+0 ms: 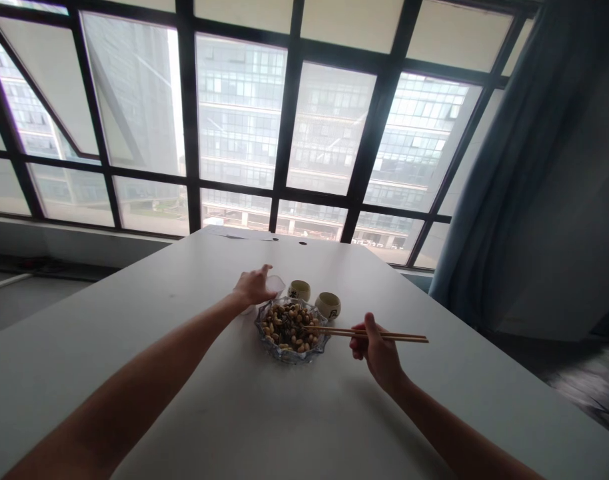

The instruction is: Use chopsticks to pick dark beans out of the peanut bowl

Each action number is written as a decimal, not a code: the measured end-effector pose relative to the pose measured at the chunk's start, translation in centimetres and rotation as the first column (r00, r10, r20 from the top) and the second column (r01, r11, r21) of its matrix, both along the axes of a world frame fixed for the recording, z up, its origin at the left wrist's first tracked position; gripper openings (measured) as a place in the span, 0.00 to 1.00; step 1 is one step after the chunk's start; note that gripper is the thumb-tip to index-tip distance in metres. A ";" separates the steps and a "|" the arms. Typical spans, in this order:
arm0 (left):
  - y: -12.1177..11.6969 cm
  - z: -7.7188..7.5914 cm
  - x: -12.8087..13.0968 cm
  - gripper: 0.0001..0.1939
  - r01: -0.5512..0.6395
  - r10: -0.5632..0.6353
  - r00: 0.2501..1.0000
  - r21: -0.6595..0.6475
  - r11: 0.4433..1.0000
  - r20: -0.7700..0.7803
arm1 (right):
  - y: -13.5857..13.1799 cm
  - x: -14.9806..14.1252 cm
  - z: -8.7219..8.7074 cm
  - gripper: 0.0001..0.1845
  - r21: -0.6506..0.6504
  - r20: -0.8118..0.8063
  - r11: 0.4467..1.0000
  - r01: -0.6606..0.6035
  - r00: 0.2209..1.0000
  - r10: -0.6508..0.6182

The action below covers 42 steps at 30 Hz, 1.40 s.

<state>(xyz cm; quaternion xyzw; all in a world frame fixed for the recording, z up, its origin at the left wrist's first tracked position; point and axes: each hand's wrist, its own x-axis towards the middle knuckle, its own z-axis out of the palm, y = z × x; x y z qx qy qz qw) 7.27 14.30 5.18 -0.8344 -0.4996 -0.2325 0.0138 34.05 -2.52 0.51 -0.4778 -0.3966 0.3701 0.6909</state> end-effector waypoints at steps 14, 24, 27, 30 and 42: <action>-1.5 -0.9 -1.2 0.31 0.261 -0.280 0.960 0.426 0.866 -0.019 | 3.4 -3.4 4.8 0.31 0.332 0.285 0.942 0.041 0.948 -0.142; -2.1 -0.2 -0.7 0.30 0.201 -0.201 0.979 0.361 0.911 -0.036 | 6.7 -4.9 5.7 0.30 0.334 0.534 0.930 -0.155 0.844 -0.051; -1.4 0.2 -0.6 0.31 0.097 -0.084 0.994 0.255 0.962 -0.062 | 4.7 -3.6 7.4 0.36 0.237 0.528 0.958 -0.160 0.849 0.012; -0.6 0.5 -0.2 0.33 -0.007 0.018 0.995 0.107 0.994 -0.103 | 3.2 -2.2 9.3 0.40 -0.008 0.603 0.973 -0.231 0.775 0.189; -1.7 -0.8 -3.7 0.26 0.046 -0.055 0.998 0.216 0.975 0.033 | 4.2 -2.0 6.0 0.34 -0.040 0.589 0.957 -0.286 0.767 0.254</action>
